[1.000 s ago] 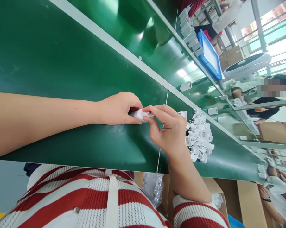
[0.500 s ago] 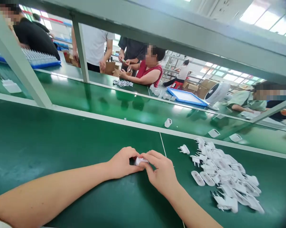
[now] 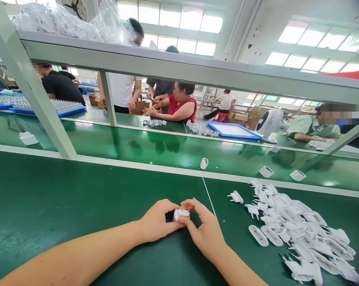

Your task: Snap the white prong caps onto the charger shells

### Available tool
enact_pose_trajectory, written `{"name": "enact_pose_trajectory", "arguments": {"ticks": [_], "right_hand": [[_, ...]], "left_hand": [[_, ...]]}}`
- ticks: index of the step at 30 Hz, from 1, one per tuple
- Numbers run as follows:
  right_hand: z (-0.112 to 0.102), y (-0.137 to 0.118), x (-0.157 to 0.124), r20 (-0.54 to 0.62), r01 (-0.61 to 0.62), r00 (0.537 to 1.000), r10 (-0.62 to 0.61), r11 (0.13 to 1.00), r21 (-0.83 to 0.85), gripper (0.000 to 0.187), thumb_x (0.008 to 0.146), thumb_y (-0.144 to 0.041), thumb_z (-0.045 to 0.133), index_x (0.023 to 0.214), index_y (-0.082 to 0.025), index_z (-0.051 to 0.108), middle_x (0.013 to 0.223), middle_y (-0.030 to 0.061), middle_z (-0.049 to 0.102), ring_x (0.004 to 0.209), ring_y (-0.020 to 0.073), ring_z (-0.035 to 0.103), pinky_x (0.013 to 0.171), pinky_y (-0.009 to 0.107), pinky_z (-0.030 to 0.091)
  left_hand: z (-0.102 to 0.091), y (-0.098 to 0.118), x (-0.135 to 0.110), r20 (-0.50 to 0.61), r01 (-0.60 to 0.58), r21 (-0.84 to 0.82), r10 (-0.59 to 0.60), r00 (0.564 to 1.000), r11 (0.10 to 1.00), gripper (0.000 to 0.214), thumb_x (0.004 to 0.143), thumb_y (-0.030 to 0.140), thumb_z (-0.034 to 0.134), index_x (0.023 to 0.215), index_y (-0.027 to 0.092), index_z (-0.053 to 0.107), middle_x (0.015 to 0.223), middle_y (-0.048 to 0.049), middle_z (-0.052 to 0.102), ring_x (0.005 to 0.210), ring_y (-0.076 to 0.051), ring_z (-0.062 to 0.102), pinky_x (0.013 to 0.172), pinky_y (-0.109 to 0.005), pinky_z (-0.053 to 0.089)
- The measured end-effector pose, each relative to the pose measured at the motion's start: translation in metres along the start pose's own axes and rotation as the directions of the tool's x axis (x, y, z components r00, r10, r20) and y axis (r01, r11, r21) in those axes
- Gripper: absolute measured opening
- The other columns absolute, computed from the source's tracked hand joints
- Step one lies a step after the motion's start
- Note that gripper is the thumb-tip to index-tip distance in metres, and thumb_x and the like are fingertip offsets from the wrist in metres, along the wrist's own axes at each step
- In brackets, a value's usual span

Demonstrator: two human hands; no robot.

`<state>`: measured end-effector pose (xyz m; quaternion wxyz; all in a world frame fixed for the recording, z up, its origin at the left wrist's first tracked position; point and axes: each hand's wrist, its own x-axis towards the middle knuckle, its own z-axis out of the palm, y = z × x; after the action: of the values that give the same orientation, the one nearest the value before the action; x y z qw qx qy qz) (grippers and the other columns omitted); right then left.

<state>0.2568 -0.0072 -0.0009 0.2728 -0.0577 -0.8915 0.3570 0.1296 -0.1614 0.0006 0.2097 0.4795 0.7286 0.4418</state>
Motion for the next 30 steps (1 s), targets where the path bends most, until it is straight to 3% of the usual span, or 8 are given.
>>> {"name": "enact_pose_trajectory", "arguments": {"ticks": [3, 7, 9, 12, 16, 20, 25, 30], "right_hand": [[-0.004, 0.002, 0.004, 0.087, -0.104, 0.992, 0.093, 0.984, 0.144, 0.008, 0.086, -0.028, 0.069, 0.094, -0.025, 0.072, 0.093, 0.0027, 0.078, 0.088, 0.0225, 0.074, 0.086, 0.041, 0.063], [-0.008, 0.008, 0.007, 0.102, -0.025, 0.995, 0.014, 0.994, 0.109, 0.009, 0.085, -0.026, 0.074, 0.093, -0.028, 0.075, 0.088, -0.0006, 0.077, 0.087, 0.0223, 0.073, 0.118, 0.06, 0.043], [-0.007, 0.011, 0.006, 0.118, -0.003, 0.993, -0.004, 0.998, 0.062, 0.011, 0.085, -0.024, 0.075, 0.095, -0.029, 0.076, 0.089, -0.0006, 0.077, 0.088, 0.0229, 0.072, 0.12, 0.066, 0.035], [-0.006, 0.012, 0.004, 0.124, -0.016, 0.992, 0.01, 0.999, 0.052, 0.012, 0.086, -0.024, 0.074, 0.097, -0.03, 0.077, 0.092, 0.0002, 0.078, 0.089, 0.0233, 0.072, 0.116, 0.065, 0.038], [-0.002, 0.011, 0.001, 0.076, -0.077, 0.995, 0.067, 0.986, 0.145, 0.012, 0.086, -0.026, 0.076, 0.096, -0.03, 0.079, 0.093, 0.0014, 0.078, 0.09, 0.0237, 0.071, 0.096, 0.05, 0.055], [-0.002, 0.01, 0.001, 0.073, -0.178, 0.984, 0.164, 0.943, 0.281, 0.012, 0.081, -0.031, 0.082, 0.093, -0.032, 0.082, 0.096, 0.0013, 0.08, 0.096, 0.0237, 0.072, 0.088, 0.04, 0.058], [-0.005, 0.009, 0.004, 0.142, -0.215, 0.974, 0.179, 0.927, 0.306, 0.01, 0.082, -0.038, 0.081, 0.09, -0.032, 0.084, 0.09, 0.0001, 0.082, 0.087, 0.0226, 0.074, 0.087, 0.039, 0.055], [-0.008, 0.004, 0.006, 0.165, -0.317, 0.943, 0.289, 0.931, 0.18, 0.015, 0.08, -0.039, 0.081, 0.092, -0.031, 0.083, 0.094, 0.0004, 0.082, 0.092, 0.0244, 0.075, 0.088, 0.038, 0.053]], "left_hand": [[0.001, -0.001, 0.0, 0.001, 0.05, -0.026, -0.05, 0.999, 0.998, 0.037, 0.081, 0.052, 0.077, 0.105, 0.025, 0.078, 0.102, -0.0056, 0.076, 0.097, -0.025, 0.067, 0.089, -0.039, 0.052], [0.002, -0.003, 0.002, 0.003, 0.032, -0.035, -0.032, 0.999, 0.999, 0.033, 0.081, 0.05, 0.077, 0.101, 0.023, 0.078, 0.099, -0.0055, 0.077, 0.096, -0.025, 0.067, 0.09, -0.04, 0.053], [0.003, -0.003, 0.003, 0.0, 0.017, -0.028, -0.017, 1.0, 0.999, 0.032, 0.082, 0.05, 0.077, 0.098, 0.023, 0.078, 0.098, -0.0056, 0.077, 0.095, -0.025, 0.067, 0.089, -0.04, 0.052], [0.004, -0.003, 0.002, -0.013, -0.006, 0.003, 0.006, 1.0, 1.0, 0.03, 0.085, 0.05, 0.074, 0.098, 0.023, 0.077, 0.097, -0.0054, 0.077, 0.093, -0.024, 0.067, 0.088, -0.039, 0.053], [0.007, -0.002, -0.002, -0.078, -0.045, 0.035, 0.047, 0.996, 0.998, 0.03, 0.085, 0.047, 0.075, 0.105, 0.025, 0.075, 0.102, -0.0063, 0.077, 0.097, -0.025, 0.07, 0.092, -0.04, 0.056], [0.009, -0.004, -0.008, -0.156, -0.071, 0.046, 0.077, 0.985, 0.996, 0.036, 0.087, 0.047, 0.075, 0.115, 0.025, 0.071, 0.11, -0.0068, 0.077, 0.1, -0.025, 0.073, 0.094, -0.039, 0.061], [0.012, -0.015, -0.01, -0.133, -0.26, 0.16, 0.282, 0.95, 0.952, 0.043, 0.097, 0.043, 0.067, 0.138, 0.029, 0.063, 0.128, -0.0071, 0.075, 0.114, -0.026, 0.074, 0.103, -0.038, 0.06], [0.012, -0.026, -0.005, -0.101, -0.487, 0.324, 0.541, 0.835, 0.811, 0.036, 0.104, 0.033, 0.061, 0.139, 0.026, 0.062, 0.124, -0.0058, 0.077, 0.099, -0.021, 0.079, 0.087, -0.03, 0.065]]}}
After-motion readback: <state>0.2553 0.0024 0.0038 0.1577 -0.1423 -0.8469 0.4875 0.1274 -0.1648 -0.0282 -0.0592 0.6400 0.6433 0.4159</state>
